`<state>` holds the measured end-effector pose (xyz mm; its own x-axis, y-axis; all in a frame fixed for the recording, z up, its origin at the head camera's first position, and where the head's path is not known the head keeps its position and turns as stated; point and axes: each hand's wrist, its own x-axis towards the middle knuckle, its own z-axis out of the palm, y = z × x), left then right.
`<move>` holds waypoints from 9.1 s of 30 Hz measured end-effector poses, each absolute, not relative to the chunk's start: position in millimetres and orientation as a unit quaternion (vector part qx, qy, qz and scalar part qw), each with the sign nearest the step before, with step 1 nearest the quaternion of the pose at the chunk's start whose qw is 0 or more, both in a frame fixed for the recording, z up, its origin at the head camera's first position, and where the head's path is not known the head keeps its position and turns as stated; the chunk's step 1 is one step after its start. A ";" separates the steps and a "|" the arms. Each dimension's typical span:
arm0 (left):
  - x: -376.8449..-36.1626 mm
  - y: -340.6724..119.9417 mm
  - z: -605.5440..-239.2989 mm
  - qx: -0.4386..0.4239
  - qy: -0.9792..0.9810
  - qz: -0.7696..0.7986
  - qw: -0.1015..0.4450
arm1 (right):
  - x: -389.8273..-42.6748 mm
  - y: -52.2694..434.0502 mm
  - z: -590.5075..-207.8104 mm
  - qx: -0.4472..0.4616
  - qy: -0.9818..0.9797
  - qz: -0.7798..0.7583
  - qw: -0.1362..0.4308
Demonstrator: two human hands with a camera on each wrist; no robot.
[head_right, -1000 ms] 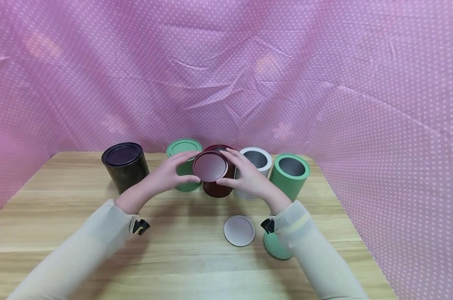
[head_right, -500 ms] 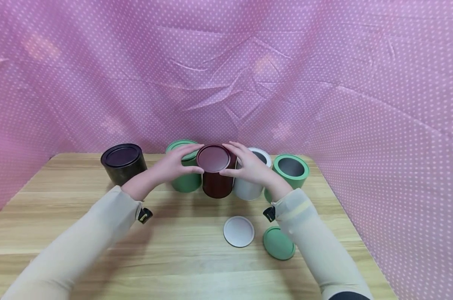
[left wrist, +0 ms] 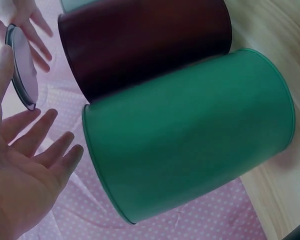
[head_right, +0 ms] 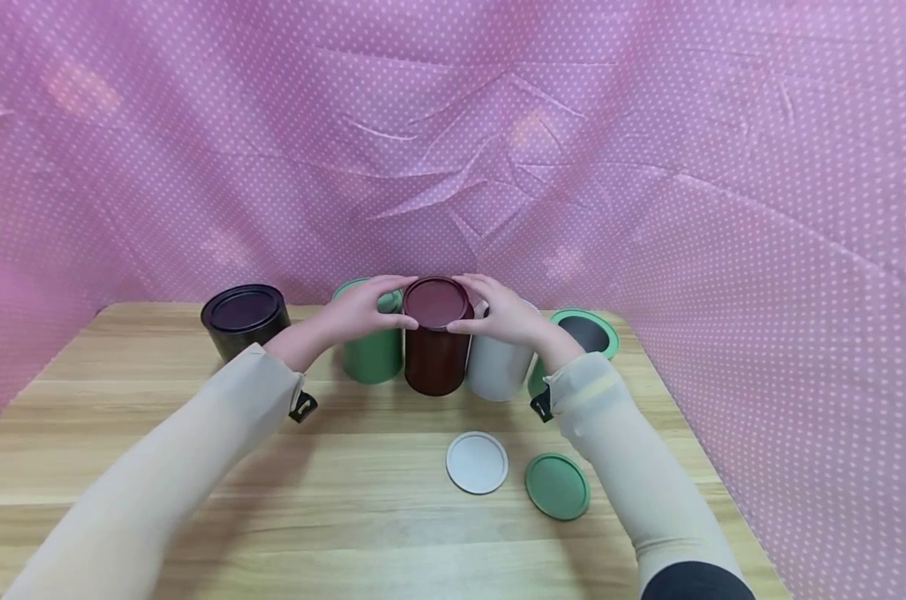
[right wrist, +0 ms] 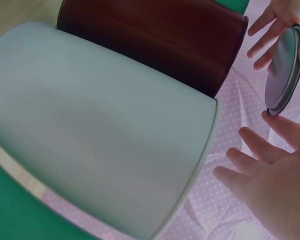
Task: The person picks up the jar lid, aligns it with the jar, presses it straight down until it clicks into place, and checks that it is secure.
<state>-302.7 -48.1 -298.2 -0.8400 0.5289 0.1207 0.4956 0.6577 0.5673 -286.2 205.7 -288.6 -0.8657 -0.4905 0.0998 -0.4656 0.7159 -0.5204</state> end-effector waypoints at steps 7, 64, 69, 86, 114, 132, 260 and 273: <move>-314.3 -45.7 -298.7 0.281 0.908 0.308 0.043 | -298.4 207.5 -288.4 -0.248 0.925 -0.283 0.052; -329.0 -39.9 -311.6 0.292 0.924 0.223 0.103 | -321.3 216.1 -311.0 -0.203 0.927 -0.274 0.153; -329.4 -39.6 -313.4 0.290 0.922 0.235 0.102 | -320.8 217.6 -310.5 -0.203 0.930 -0.265 0.157; -323.9 -36.7 -313.6 0.290 0.929 0.203 0.105 | -316.5 219.6 -310.3 -0.184 0.937 -0.252 0.156; -319.5 -24.9 -293.5 0.235 0.939 0.174 0.179 | -315.9 215.6 -307.3 -0.168 0.938 -0.255 0.165; -313.7 -31.7 -296.5 0.265 0.939 0.173 0.133 | -314.4 215.1 -311.0 -0.200 0.933 -0.267 0.132; -194.0 26.4 -417.0 0.357 0.916 0.079 0.168 | -148.5 257.8 -432.3 -0.219 0.936 -0.263 0.084; -193.2 31.5 -418.1 0.342 0.926 0.068 0.146 | -150.9 256.9 -433.6 -0.225 0.940 -0.246 0.072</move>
